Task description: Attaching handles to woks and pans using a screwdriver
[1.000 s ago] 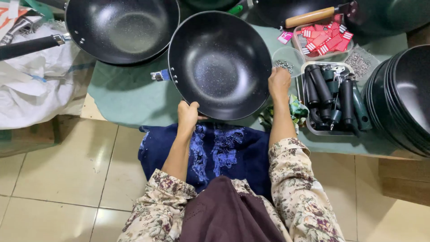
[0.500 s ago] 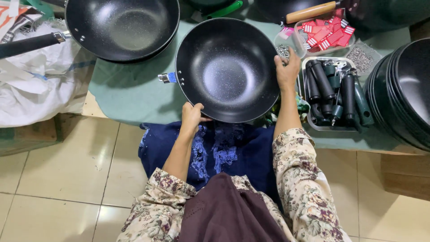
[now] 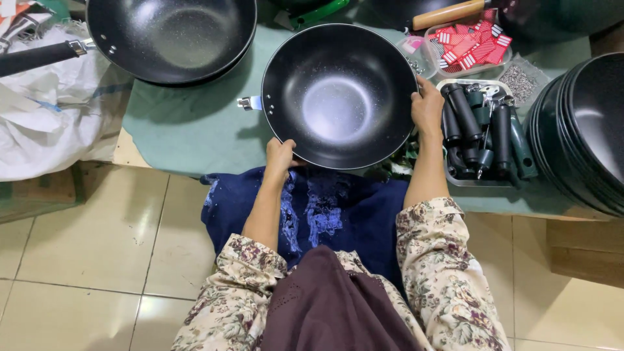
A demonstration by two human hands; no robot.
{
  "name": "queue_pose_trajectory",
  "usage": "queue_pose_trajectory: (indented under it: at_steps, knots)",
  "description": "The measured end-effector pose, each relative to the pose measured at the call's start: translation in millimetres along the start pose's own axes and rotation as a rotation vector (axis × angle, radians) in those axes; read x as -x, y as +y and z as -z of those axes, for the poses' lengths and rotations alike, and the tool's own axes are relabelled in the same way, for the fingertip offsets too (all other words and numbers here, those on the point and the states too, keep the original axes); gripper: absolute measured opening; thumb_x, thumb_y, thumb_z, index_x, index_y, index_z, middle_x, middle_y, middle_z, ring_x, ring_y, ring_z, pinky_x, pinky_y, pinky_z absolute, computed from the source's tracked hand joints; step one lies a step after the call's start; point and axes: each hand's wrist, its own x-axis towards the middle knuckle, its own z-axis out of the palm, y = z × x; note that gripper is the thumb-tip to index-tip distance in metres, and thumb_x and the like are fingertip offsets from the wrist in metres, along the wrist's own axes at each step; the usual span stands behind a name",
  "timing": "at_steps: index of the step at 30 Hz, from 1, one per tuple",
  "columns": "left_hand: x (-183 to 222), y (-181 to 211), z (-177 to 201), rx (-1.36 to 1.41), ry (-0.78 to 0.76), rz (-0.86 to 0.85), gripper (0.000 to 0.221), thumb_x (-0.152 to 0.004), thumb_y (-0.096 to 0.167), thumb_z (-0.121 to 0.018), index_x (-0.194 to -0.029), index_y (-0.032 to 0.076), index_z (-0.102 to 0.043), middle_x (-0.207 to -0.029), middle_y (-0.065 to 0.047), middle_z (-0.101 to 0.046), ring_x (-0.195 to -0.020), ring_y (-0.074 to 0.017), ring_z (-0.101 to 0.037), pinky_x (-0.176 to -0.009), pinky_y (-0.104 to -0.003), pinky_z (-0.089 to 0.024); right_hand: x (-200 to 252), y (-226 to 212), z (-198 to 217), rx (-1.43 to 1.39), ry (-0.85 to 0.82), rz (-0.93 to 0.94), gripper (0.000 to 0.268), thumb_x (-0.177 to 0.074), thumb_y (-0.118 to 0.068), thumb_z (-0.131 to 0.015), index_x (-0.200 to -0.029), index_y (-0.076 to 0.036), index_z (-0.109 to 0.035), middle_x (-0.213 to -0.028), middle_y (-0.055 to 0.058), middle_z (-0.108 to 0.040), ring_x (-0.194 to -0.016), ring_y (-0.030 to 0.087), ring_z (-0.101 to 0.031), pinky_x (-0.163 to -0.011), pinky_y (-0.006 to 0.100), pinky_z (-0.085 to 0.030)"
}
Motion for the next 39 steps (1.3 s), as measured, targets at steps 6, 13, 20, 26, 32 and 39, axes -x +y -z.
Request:
queue_pose_trajectory:
  at_steps: [6, 13, 20, 26, 32, 39]
  knots:
    - [-38, -17, 15, -0.354, 0.123, -0.249, 0.042, -0.086, 0.012, -0.057, -0.126, 0.001, -0.064, -0.121, -0.026, -0.068, -0.120, -0.0448, -0.061, -0.095, -0.059, -0.056, 16, -15, 18, 0.022, -0.013, -0.095, 0.051, -0.074, -0.002, -0.059, -0.120, -0.013, -0.077, -0.076, 0.008, -0.071, -0.085, 0.031, -0.074, -0.075, 0.045, -0.057]
    - [-49, -25, 7, -0.433, 0.168, -0.306, 0.057, -0.086, 0.015, -0.056, -0.143, 0.012, -0.055, -0.129, -0.020, -0.068, -0.122, -0.0418, -0.062, -0.103, -0.056, -0.050, 23, -18, 21, 0.033, -0.009, -0.139, 0.051, -0.075, -0.003, -0.061, -0.122, -0.014, -0.077, -0.079, 0.006, -0.069, -0.081, 0.027, -0.072, -0.070, 0.045, -0.058]
    - [35, 33, -20, -0.549, 0.352, -0.896, 0.078, -0.091, -0.003, -0.061, -0.161, 0.004, -0.028, -0.159, -0.029, -0.034, -0.146, -0.0485, -0.036, -0.119, -0.061, -0.029, 30, -19, 30, -0.017, 0.089, -0.071, 0.030, -0.091, -0.017, -0.063, -0.116, -0.012, -0.078, -0.078, 0.013, -0.074, -0.071, 0.028, -0.074, -0.066, 0.041, -0.059]
    - [32, 26, -46, -0.557, 0.062, -1.081, 0.043, -0.095, -0.001, -0.057, -0.134, 0.014, -0.065, -0.133, -0.015, -0.064, -0.127, -0.0340, -0.060, -0.108, -0.049, -0.041, 50, -1, 60, -0.039, 0.353, -0.032, 0.022, -0.092, -0.017, -0.067, -0.108, -0.014, -0.081, -0.071, 0.004, -0.074, -0.060, 0.017, -0.073, -0.060, 0.033, -0.060]
    - [43, 16, -96, -0.419, -0.295, -1.088, 0.038, -0.095, 0.000, -0.054, -0.121, 0.019, -0.073, -0.112, -0.004, -0.076, -0.108, -0.0253, -0.072, -0.094, -0.037, -0.056, 101, 10, 87, 0.002, 0.526, 0.004, 0.022, -0.089, -0.011, -0.070, -0.105, -0.015, -0.083, -0.067, 0.003, -0.072, -0.063, 0.018, -0.073, -0.066, 0.033, -0.059]
    - [82, -19, -179, -0.291, -0.598, -1.042, 0.042, -0.093, 0.002, -0.054, -0.122, 0.026, -0.074, -0.110, 0.003, -0.077, -0.106, -0.0188, -0.073, -0.092, -0.032, -0.059, 147, 31, 89, 0.207, 0.464, -0.170, 0.017, -0.089, -0.022, -0.075, -0.104, -0.027, -0.081, -0.087, 0.001, -0.076, -0.087, 0.027, -0.074, -0.080, 0.041, -0.058]
